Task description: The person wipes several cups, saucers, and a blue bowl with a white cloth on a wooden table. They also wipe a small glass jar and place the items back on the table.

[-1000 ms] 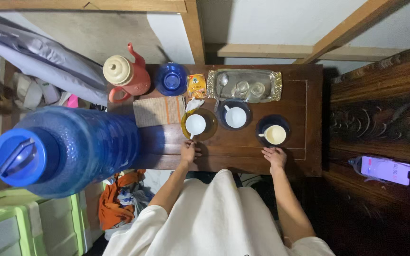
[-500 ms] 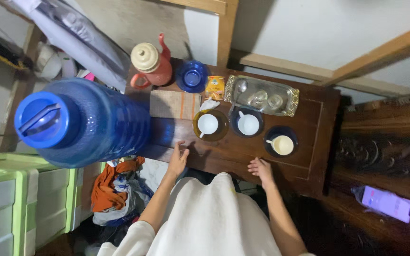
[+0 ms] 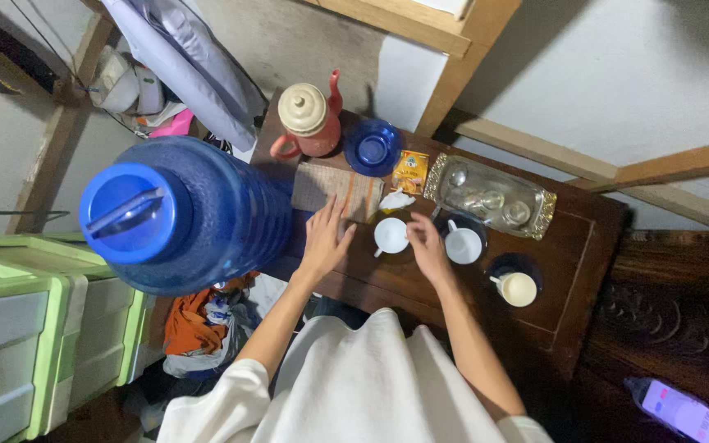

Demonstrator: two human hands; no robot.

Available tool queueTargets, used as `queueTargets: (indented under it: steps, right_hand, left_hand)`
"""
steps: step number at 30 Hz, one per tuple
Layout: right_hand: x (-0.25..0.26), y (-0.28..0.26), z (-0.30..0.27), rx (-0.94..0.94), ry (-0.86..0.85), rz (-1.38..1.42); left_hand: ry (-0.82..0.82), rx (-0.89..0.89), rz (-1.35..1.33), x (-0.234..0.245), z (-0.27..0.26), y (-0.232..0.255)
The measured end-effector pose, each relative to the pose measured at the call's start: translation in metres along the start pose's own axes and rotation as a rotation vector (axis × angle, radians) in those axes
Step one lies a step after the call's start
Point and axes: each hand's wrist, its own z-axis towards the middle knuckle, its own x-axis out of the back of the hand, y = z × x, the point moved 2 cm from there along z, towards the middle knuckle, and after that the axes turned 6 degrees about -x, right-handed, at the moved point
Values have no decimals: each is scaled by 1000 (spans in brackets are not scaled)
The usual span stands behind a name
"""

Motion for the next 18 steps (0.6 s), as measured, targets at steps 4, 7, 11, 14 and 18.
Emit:
queueTargets:
  steps: [4, 7, 11, 14, 18]
  right_hand:
    - [-19, -2, 79, -30, 38, -68]
    - [-34, 7, 128, -116, 14, -88]
    - [-49, 10, 176, -271, 41, -48]
    - [-53, 8, 201, -287, 17, -334]
    - [-58, -8, 218, -267, 73, -670]
  left_hand:
    - [-26, 29, -3, -13, 40, -29]
    - [-43, 142, -43, -41, 64, -51]
    - [-125, 239, -43, -82, 92, -65]
    - [-286, 288, 64, -99, 98, -66]
    - [-480, 271, 151, -107, 89, -67]
